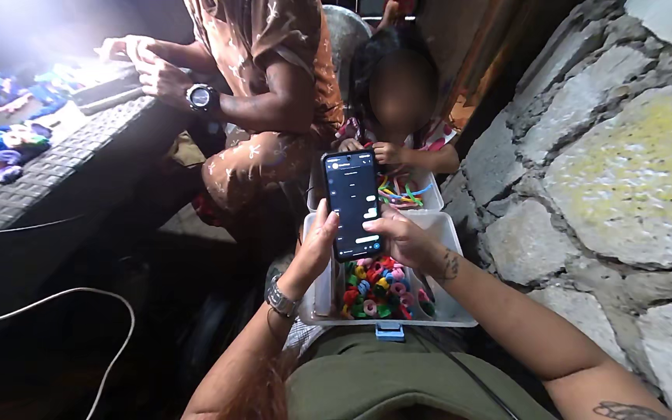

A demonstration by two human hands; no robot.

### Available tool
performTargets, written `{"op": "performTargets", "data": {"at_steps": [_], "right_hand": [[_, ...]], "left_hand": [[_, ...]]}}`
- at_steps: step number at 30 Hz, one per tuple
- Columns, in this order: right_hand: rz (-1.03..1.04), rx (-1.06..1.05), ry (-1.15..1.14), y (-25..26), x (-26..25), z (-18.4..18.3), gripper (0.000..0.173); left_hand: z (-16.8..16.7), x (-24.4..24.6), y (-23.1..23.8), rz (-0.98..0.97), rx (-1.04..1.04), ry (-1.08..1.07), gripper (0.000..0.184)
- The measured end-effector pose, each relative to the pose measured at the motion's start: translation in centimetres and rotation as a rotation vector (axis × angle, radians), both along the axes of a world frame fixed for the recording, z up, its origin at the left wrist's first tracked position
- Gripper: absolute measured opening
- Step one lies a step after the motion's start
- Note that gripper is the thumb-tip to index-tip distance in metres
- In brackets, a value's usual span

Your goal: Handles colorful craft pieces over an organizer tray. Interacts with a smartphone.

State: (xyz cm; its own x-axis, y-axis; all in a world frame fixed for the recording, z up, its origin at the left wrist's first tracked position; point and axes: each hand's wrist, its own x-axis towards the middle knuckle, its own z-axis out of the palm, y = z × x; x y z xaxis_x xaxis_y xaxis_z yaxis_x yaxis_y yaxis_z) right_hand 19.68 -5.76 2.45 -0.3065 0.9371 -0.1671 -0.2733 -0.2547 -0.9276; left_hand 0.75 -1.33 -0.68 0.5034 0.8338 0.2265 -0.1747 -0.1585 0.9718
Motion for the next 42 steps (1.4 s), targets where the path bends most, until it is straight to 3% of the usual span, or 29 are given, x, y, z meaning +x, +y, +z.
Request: {"op": "performTargets", "data": {"at_steps": [4, 8, 11, 14, 16, 19, 23, 26, 28, 31, 34, 37, 38, 41, 42], "right_hand": [[0.045, 0.000, 0.065, 0.0, 0.1, -0.1, 0.037], [0.053, -0.052, 0.233, 0.3, 0.2, -0.1, 0.057], [0.119, -0.061, 0.192, 0.0, -0.2, -0.2, 0.033], [0.150, -0.066, 0.104, -0.6, -1.3, -0.3, 0.070], [0.134, -0.058, 0.081, -1.0, -2.0, -0.5, 0.083], [0.113, -0.071, 0.074, -1.5, -2.7, -0.7, 0.089], [0.169, -0.062, 0.041, -2.2, -3.0, -0.5, 0.091], [0.187, -0.018, 0.058, -2.0, -2.9, -0.6, 0.087], [0.236, 0.058, 0.017, -1.8, -2.6, -0.8, 0.094], [0.313, 0.220, -0.222, -1.5, -2.1, -0.9, 0.120], [0.320, 0.290, -0.430, -1.3, -2.1, -0.8, 0.130], [0.231, 0.263, -0.466, -1.5, -2.6, -1.2, 0.120], [0.190, 0.232, -0.418, -1.6, -2.8, -1.1, 0.107], [0.115, -0.001, -0.109, -1.6, -2.9, -0.5, 0.045], [0.102, -0.146, -0.005, -1.4, -2.7, -0.2, 0.040]], "left_hand": [[-0.1, 0.0, 0.1, 0.044, -0.025, -0.029, 0.098], [-0.3, -0.2, 0.3, 0.098, -0.064, -0.077, 0.087], [-0.1, -0.3, 0.3, 0.104, -0.066, -0.138, 0.075], [0.6, -0.3, 0.0, 0.155, -0.072, -0.064, 0.053], [1.4, -0.1, -0.2, 0.247, -0.159, -0.071, 0.046], [2.0, -0.1, 0.2, 0.387, -0.290, -0.168, 0.038], [1.8, -0.4, 0.1, 0.326, -0.234, -0.168, 0.043], [1.8, -0.4, 0.1, 0.369, -0.220, -0.192, 0.030], [1.8, -0.4, 0.2, 0.484, -0.182, -0.213, 0.026], [1.4, -0.6, 0.6, 0.641, -0.063, -0.319, 0.023], [1.3, -0.6, 0.4, 0.675, -0.028, -0.359, 0.023], [1.3, -0.6, 0.4, 0.653, -0.068, -0.364, 0.024], [1.4, -0.5, 0.5, 0.648, -0.099, -0.358, 0.025], [1.5, -0.3, 0.5, 0.602, -0.193, -0.309, 0.029], [1.6, -0.3, 0.4, 0.586, -0.207, -0.274, 0.030]]}}
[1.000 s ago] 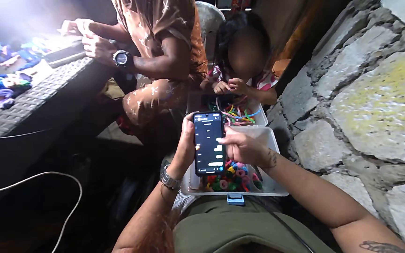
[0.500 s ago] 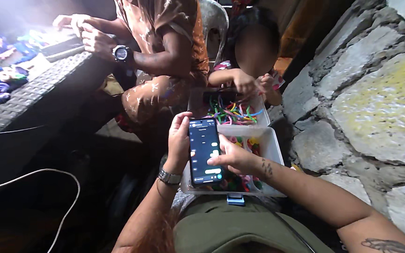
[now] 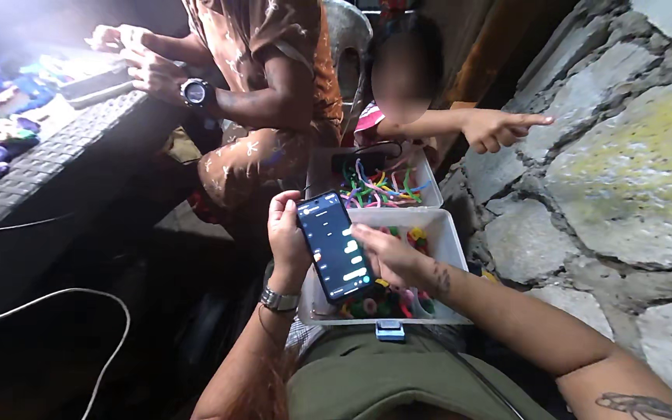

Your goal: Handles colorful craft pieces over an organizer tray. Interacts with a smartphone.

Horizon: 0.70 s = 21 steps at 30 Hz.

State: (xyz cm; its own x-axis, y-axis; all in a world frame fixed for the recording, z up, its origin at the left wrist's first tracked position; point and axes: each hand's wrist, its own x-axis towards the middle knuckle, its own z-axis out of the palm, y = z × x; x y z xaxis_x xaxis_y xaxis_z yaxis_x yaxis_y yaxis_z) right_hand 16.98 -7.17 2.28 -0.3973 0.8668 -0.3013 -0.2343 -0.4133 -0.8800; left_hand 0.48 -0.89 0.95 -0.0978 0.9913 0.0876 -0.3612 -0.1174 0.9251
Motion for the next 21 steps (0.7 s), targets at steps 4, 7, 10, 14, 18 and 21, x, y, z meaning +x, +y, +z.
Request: {"op": "performTargets", "data": {"at_steps": [4, 7, 10, 14, 18, 21], "right_hand": [[-0.047, -0.300, 0.243, 0.2, 0.2, -0.7, 0.049], [-0.130, -0.410, 0.277, -0.6, -0.4, -1.1, 0.041], [-0.185, -0.477, 0.257, -1.5, -1.2, -1.4, 0.036], [-0.237, -0.472, 0.137, -1.6, -2.0, -2.3, 0.030], [-0.126, -0.406, -0.045, -0.9, -1.8, -2.6, 0.042], [-0.052, -0.329, -0.166, -0.2, -2.1, -2.9, 0.030]], "left_hand": [[0.2, 0.0, 0.0, -0.034, 0.003, 0.055, 0.025], [-0.3, -0.1, 0.2, 0.026, 0.105, 0.143, 0.018], [-0.9, -0.8, 0.8, 0.099, 0.281, 0.277, 0.023], [-0.6, -0.5, 0.8, 0.052, 0.283, 0.298, 0.023], [0.6, -0.3, 1.5, -0.041, 0.363, 0.376, 0.022], [2.0, 0.0, 2.2, -0.143, 0.418, 0.486, 0.023]]}}
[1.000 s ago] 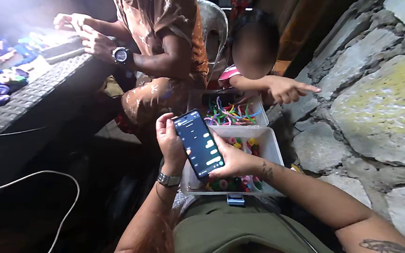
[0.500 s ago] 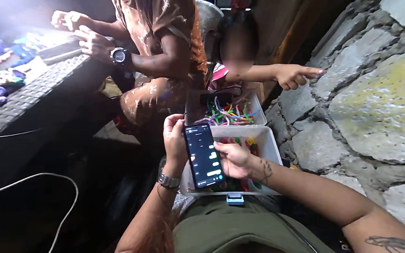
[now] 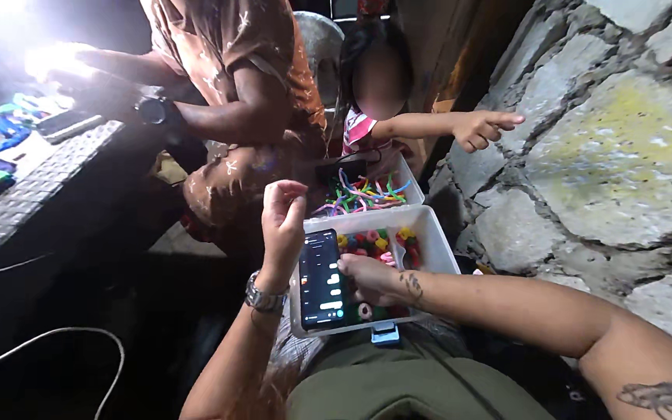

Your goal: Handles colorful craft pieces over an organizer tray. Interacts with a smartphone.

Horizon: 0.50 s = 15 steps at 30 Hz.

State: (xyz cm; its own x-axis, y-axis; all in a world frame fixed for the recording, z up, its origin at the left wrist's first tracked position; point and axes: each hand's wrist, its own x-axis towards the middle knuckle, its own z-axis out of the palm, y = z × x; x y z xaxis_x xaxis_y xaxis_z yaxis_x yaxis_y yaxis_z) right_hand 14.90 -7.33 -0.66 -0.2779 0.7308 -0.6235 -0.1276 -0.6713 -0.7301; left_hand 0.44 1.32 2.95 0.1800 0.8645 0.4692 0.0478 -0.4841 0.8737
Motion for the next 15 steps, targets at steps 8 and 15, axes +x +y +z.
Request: {"op": "performTargets", "data": {"at_steps": [8, 15], "right_hand": [[0.334, 0.258, -0.543, 0.6, 0.9, 1.4, 0.045], [0.181, 1.537, -0.772, -1.1, -0.7, 4.8, 0.024]], "left_hand": [[2.0, 1.5, 0.5, -0.140, 0.042, 0.191, 0.024], [2.3, 4.8, 3.4, 0.010, 0.093, 0.230, 0.025]]}}
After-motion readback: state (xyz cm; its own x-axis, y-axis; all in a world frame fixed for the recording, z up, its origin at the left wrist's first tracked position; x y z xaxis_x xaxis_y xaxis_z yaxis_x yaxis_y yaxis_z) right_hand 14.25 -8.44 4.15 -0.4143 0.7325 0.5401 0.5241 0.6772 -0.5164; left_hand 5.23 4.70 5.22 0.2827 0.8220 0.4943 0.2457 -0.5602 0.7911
